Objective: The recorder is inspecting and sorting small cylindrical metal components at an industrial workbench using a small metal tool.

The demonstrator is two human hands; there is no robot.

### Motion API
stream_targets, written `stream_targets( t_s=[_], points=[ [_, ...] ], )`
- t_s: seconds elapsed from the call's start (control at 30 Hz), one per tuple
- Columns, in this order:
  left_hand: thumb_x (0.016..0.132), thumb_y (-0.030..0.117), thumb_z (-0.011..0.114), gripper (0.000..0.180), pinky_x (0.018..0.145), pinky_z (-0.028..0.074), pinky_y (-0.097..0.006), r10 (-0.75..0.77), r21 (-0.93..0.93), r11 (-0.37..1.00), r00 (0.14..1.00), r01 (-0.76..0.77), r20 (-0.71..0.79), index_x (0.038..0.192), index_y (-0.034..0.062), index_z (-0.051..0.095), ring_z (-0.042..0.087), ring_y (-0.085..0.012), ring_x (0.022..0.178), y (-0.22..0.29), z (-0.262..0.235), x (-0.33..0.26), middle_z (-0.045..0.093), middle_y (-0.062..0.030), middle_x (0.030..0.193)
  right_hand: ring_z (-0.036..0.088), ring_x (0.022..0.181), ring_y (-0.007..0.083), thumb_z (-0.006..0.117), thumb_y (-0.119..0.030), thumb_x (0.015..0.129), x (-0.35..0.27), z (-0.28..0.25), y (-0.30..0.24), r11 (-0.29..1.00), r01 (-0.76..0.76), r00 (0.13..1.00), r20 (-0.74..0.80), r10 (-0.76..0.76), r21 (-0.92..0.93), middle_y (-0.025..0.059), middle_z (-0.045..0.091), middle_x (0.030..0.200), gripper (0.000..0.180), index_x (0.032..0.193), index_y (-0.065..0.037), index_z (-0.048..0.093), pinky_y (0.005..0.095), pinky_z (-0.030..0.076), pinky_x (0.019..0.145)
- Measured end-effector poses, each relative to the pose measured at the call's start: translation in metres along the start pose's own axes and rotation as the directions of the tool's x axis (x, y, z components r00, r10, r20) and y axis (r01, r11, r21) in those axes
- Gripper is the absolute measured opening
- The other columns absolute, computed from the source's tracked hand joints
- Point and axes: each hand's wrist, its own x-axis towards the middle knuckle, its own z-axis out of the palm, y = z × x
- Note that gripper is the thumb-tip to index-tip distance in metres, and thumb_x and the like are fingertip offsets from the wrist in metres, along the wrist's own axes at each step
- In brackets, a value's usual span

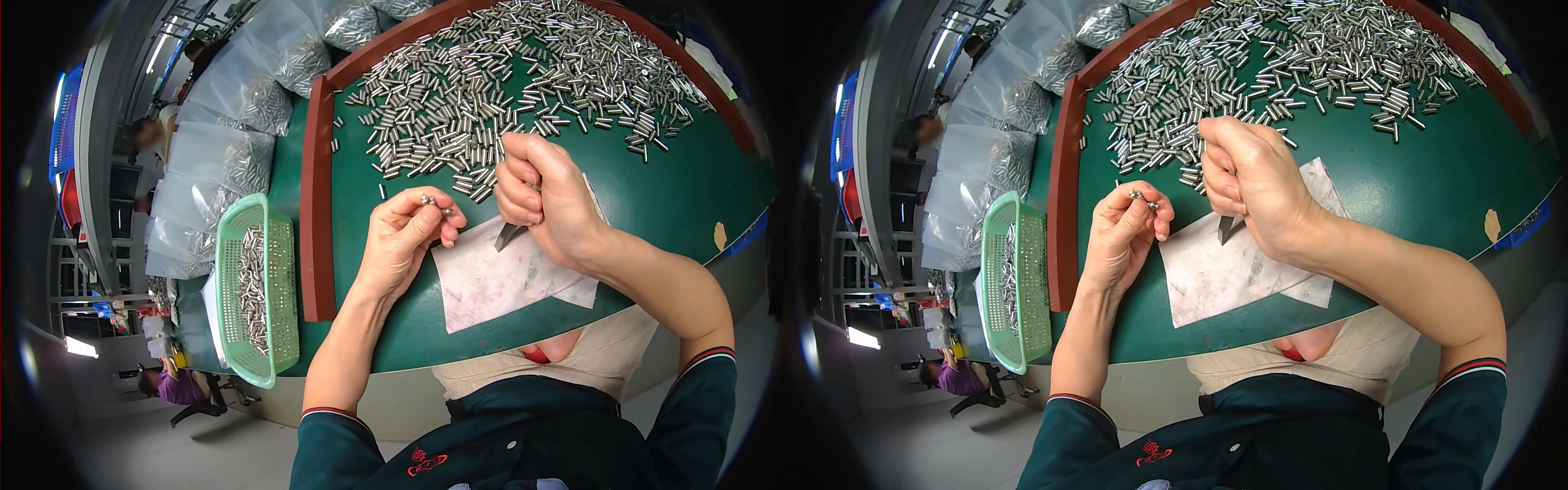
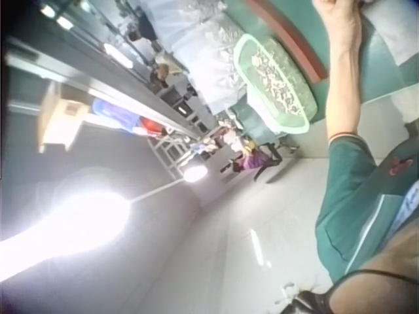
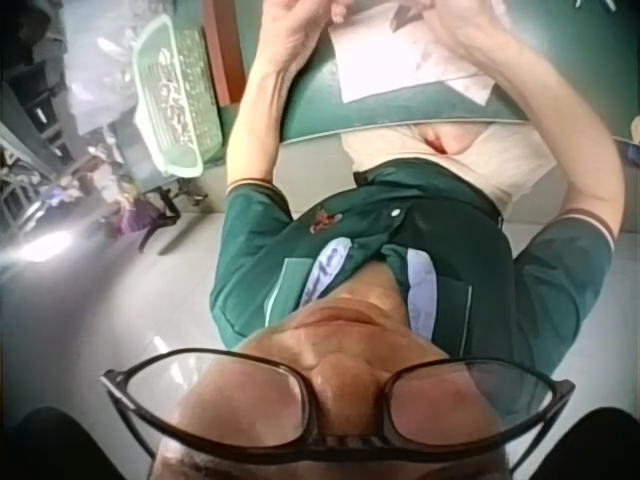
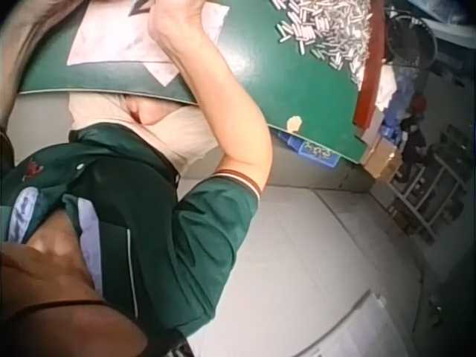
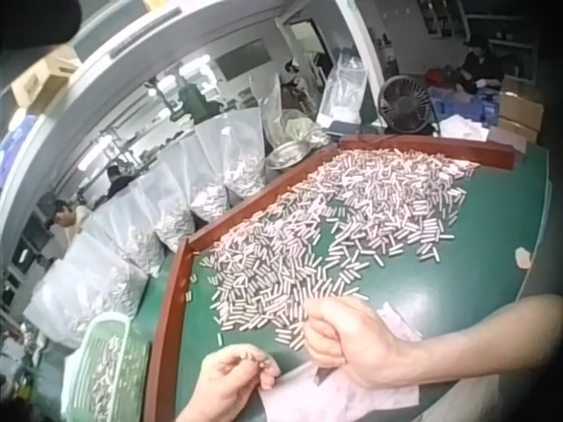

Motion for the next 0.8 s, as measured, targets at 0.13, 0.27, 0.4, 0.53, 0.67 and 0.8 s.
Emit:
stream_targets(
  t_s=[0.13,0.27,0.4,0.53,0.67,0.8],
  points=[
    [0.085,0.004,0.051,0.013,0.060,0.047,-0.022,0.005,0.387,0.921,0.995,0.032,-0.095,0.094,-0.0042,0.058,0.055,-0.0091,0.065,0.002,0.015,-0.006,0.061,-0.0095,0.077,0.022,0.037,0.0059,0.044,-0.023,0.085,-0.001,0.000,0.001,0.999,0.011,1.000,-0.004,-0.011,0.038,-0.0033,0.030,0.043,0.033,0.056,-0.013,0.031,0.0224,0.018,0.037],
    [0.066,-0.003,0.065,0.018,0.052,0.042,-0.029,0.353,0.859,0.057,0.815,-0.508,0.459,0.083,0.0004,0.059,0.055,-0.0221,0.058,-0.006,0.024,-0.007,0.059,-0.0085,0.071,0.022,0.037,0.0059,0.044,-0.021,0.085,-0.002,0.001,0.002,0.998,0.026,0.999,0.017,-0.027,0.060,-0.0030,0.031,0.042,0.034,0.055,-0.013,0.031,0.0223,0.019,0.037],
    [0.064,0.000,0.066,0.021,0.051,0.040,-0.028,0.298,0.829,-0.121,0.777,-0.545,0.555,0.083,0.0036,0.058,0.053,-0.0192,0.057,-0.012,0.032,-0.011,0.057,-0.0059,0.069,0.022,0.037,0.0060,0.044,-0.020,0.084,-0.001,-0.001,0.000,0.997,0.052,0.999,-0.010,-0.051,0.051,-0.0028,0.030,0.042,0.034,0.054,-0.013,0.030,0.0222,0.018,0.037],
    [0.063,0.000,0.066,0.022,0.052,0.040,-0.029,0.269,0.832,-0.109,0.789,-0.544,0.552,0.083,0.0036,0.057,0.051,-0.0194,0.057,-0.011,0.033,-0.012,0.055,-0.0051,0.069,0.022,0.037,0.0061,0.044,-0.021,0.084,0.000,-0.001,0.001,0.998,0.048,0.999,-0.004,-0.048,0.030,-0.0028,0.030,0.042,0.033,0.055,-0.013,0.031,0.0223,0.018,0.037],
    [0.064,0.002,0.066,0.021,0.053,0.041,-0.029,0.210,0.828,-0.177,0.802,-0.531,0.559,0.083,0.0037,0.057,0.050,-0.0194,0.061,-0.012,0.032,-0.014,0.054,-0.0052,0.074,0.020,0.037,0.0062,0.034,-0.023,0.089,0.000,0.002,-0.002,0.998,0.032,0.999,-0.016,-0.033,-0.045,-0.0032,0.027,0.043,0.035,0.056,-0.014,0.027,0.0217,0.018,0.038],
    [0.064,0.003,0.066,0.021,0.054,0.041,-0.029,0.212,0.841,-0.155,0.814,-0.518,0.540,0.083,0.0039,0.058,0.049,-0.0194,0.062,-0.014,0.032,-0.017,0.052,-0.0050,0.074,0.020,0.037,0.0060,0.035,-0.023,0.089,0.001,0.002,-0.002,0.999,0.021,0.999,-0.030,-0.022,-0.032,-0.0034,0.027,0.043,0.035,0.056,-0.014,0.027,0.0214,0.018,0.038]
  ],
)
